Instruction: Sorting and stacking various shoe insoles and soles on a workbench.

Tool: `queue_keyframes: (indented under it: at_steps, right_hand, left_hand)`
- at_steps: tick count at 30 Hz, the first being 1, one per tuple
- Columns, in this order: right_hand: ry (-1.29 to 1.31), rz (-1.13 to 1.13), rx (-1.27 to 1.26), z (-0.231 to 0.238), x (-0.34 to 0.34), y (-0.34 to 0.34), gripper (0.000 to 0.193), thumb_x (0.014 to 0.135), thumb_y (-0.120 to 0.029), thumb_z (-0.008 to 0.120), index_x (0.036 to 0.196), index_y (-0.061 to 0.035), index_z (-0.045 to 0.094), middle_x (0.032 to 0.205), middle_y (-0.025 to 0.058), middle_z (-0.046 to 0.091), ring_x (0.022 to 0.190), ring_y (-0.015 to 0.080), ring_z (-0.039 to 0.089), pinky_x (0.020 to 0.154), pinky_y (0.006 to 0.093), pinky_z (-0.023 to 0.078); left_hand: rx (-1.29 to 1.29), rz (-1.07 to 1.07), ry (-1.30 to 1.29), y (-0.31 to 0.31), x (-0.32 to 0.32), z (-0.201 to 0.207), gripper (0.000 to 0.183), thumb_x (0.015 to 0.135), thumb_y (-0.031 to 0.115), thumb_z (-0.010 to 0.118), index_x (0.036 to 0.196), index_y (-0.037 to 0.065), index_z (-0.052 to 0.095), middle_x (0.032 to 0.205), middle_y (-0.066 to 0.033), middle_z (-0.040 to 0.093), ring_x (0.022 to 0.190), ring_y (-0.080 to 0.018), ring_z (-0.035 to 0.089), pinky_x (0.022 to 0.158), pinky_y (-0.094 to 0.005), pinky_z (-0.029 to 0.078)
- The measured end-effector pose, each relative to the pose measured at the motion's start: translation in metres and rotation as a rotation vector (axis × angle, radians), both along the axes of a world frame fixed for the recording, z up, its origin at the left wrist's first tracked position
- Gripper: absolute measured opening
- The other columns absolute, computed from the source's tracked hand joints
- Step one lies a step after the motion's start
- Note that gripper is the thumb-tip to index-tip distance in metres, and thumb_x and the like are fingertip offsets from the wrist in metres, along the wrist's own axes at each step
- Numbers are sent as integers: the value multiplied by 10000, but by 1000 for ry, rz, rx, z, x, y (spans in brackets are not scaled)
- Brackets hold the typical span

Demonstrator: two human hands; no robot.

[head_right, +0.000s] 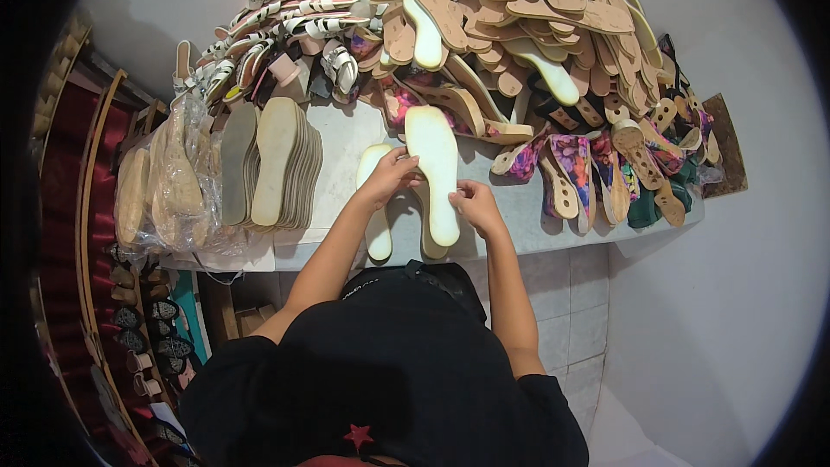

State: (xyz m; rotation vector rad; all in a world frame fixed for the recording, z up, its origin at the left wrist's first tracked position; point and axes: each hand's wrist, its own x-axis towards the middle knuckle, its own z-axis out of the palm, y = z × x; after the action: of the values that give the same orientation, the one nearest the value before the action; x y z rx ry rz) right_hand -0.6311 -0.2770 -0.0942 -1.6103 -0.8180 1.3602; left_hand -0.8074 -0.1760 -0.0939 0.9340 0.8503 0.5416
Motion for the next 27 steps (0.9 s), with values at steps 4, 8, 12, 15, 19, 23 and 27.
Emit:
queue_keyframes:
  at_steps: [4, 8, 12, 15, 19, 23, 27]
  right_hand:
    - [-137, 78, -6, -24, 2, -11, 350, 733, -51, 608, 1052, 83, 557, 744, 39, 594, 628, 90, 531, 571, 215, 430]
    - [-242, 91, -66, -38, -5, -16, 364, 712, -83, 632, 1035, 73, 572, 742, 76, 619, 656, 112, 570, 602, 244, 455]
    - [-423, 91, -55, -47, -8, -18, 392, 709, -101, 638, 1060, 58, 563, 744, 89, 616, 649, 142, 580, 608, 267, 467]
    - [-495, 101, -40, -42, -15, -18, 411, 716, -86, 628, 1092, 52, 541, 747, 85, 607, 637, 134, 568, 587, 262, 466]
    - [-477, 82, -22, -45, -16, -20, 431, 705, -94, 630, 1111, 17, 533, 754, 89, 607, 651, 155, 576, 616, 284, 472]
    - [-489, 88, -4, -46, -16, -21, 430, 706, -95, 631, 1110, 13, 532, 751, 88, 607, 671, 152, 579, 629, 284, 472]
    - [-494, 82, -14, -42, -19, -21, 445, 697, -121, 642, 1110, 6, 536, 747, 103, 612, 685, 184, 592, 659, 303, 474]
  left_hand:
    - [54, 113, 112, -4, -1, -25, 351, 830, 138, 596, 1105, -49, 484, 856, -58, 602, 710, -109, 585, 616, -212, 489]
    - [151, 94, 182, -7, -1, -51, 290, 806, 102, 613, 1028, -68, 539, 793, -36, 591, 661, -90, 560, 580, -199, 474]
    - [217, 192, 231, -10, 5, -60, 266, 767, 85, 632, 961, -85, 566, 758, -71, 623, 593, -97, 551, 538, -219, 446]
    - [238, 204, 263, -9, 5, -64, 319, 756, 96, 642, 1007, -84, 561, 779, -85, 631, 605, -107, 563, 552, -232, 456]
    - [346, 210, 391, -9, 6, -70, 369, 725, 145, 668, 1011, -67, 574, 829, -123, 648, 688, -167, 613, 632, -272, 486]
    - [358, 224, 439, -10, 7, -73, 390, 706, 177, 679, 1001, -58, 584, 858, -145, 649, 764, -211, 628, 700, -299, 490]
    - [388, 226, 488, -10, 5, -73, 387, 706, 184, 677, 1006, -45, 590, 867, -150, 648, 787, -231, 628, 725, -310, 484]
